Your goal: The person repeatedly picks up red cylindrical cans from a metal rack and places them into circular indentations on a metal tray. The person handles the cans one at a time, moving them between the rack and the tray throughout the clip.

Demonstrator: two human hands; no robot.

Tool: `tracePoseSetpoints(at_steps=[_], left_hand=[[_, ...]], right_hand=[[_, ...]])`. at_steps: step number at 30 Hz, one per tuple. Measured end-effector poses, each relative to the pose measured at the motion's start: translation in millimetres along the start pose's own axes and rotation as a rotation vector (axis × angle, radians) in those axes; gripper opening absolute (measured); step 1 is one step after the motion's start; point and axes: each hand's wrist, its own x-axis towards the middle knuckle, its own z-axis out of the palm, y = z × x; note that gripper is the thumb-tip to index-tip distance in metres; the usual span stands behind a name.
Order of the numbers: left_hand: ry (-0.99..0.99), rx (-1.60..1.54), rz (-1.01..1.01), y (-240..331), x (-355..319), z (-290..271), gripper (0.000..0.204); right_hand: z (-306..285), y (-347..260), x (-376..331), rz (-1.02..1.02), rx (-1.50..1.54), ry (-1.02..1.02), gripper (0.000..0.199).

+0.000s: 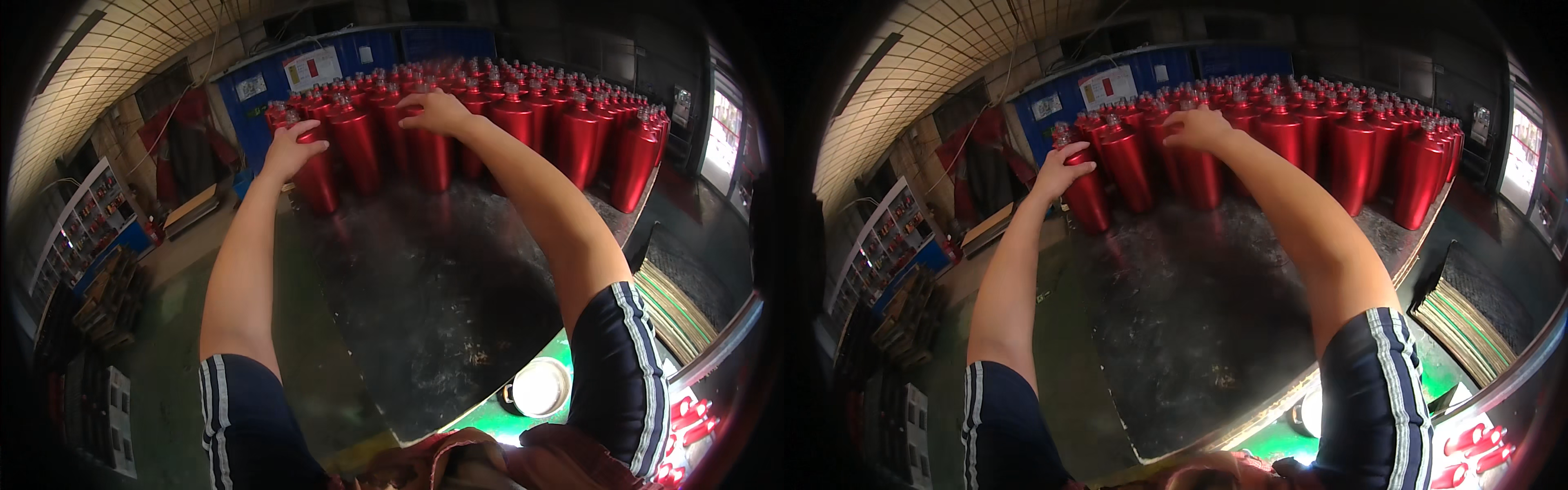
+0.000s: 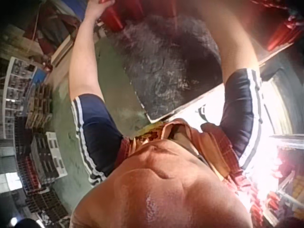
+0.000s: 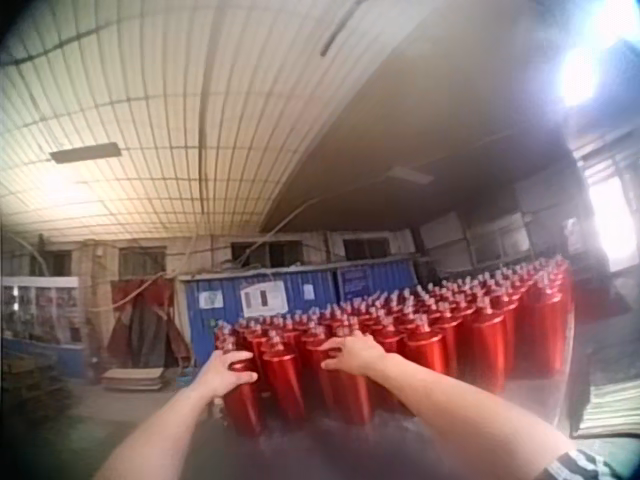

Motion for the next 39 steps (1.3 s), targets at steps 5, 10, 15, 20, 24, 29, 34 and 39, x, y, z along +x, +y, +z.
tracePoseSetpoints(at_steps=[5, 10, 15, 20, 24, 29, 34, 39], left_hand=[[0.3, -0.019, 0.049, 10, -28, 14, 0.044], [0.46, -0.172, 0.211, 22, -66, 4, 0.037], [0.692, -0.244, 0.357, 10, -144, -24, 0.033], [0.748, -1.187, 0.19, -11, -257, -76, 0.046], [0.711, -1.588, -0.031, 6, -357, -88, 0.055], [-0.109, -1.632, 0.344, 41, -446, -72, 0.052], [-0.081, -1.591, 0.059, 121, -520, -28, 0.051], [-0.166, -1.873, 0.025, 201, -523, 43, 0.05]], right_hand=[[10, 1, -17, 0.059, 0.012, 0.136, 0.052], [4, -5, -71, -0.05, 0.118, 0.431, 0.05], [-48, -21, -185, -0.023, 0.242, 0.666, 0.046], [-127, -60, -340, 0.267, 0.603, 0.968, 0.04], [-143, -78, -451, 0.357, 0.827, 1.143, 0.043], [-133, -73, -572, 0.646, 0.739, 1.163, 0.05], [-111, -34, -665, 0.883, 0.382, 0.933, 0.043], [-68, 27, -684, 0.867, 1.081, 1.071, 0.045]])
